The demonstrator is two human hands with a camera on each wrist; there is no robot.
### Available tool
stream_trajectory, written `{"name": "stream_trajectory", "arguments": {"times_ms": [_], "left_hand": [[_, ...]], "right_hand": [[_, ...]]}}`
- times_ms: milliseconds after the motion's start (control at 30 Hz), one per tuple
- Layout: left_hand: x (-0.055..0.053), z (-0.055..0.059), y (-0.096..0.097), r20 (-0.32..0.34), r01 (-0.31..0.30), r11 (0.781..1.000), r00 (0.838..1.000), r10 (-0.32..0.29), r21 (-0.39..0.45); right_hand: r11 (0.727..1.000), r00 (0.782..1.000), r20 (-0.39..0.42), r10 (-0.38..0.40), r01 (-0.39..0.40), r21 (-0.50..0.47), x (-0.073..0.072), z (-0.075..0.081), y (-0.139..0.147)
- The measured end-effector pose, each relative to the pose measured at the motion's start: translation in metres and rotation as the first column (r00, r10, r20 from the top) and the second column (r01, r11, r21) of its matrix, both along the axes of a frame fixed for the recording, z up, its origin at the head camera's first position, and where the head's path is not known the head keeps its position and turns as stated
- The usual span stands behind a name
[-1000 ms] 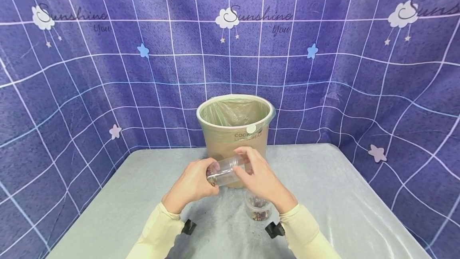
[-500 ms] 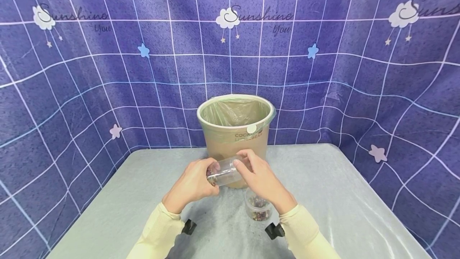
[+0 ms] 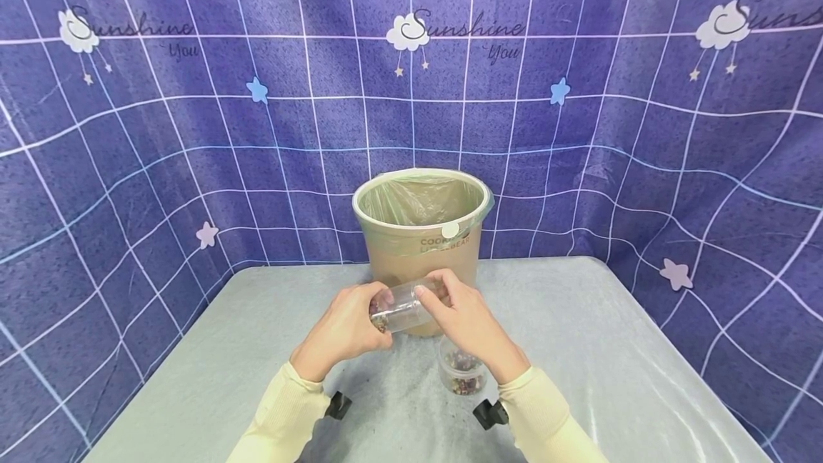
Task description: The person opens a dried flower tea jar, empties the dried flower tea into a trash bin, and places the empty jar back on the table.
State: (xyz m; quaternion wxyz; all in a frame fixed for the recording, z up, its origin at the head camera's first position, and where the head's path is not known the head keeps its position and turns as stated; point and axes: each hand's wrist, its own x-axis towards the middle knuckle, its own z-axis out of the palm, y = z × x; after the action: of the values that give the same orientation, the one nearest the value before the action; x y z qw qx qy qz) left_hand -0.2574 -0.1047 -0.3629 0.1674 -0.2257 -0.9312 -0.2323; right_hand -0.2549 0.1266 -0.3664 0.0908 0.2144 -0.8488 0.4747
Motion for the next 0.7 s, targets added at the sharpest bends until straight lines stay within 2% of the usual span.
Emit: {"name": "stream_trajectory", "arguments": {"times_ms": [333, 700], "left_hand": [[0.0005, 0.0007, -0.0004, 0.009, 0.000, 1.000, 1.000, 0.000, 0.002], [0.0001, 0.0018, -0.0007, 0.012, 0.008, 1.000, 1.000, -0.008, 0.003]], "right_hand": [[1.000, 1.000, -0.022, -0.011, 0.012, 0.009, 0.0008, 0.0005, -0.0007], [1.000, 0.999, -0.047, 0.014, -0.014, -0.008, 0.0014, 0.0018, -0.0003]]}}
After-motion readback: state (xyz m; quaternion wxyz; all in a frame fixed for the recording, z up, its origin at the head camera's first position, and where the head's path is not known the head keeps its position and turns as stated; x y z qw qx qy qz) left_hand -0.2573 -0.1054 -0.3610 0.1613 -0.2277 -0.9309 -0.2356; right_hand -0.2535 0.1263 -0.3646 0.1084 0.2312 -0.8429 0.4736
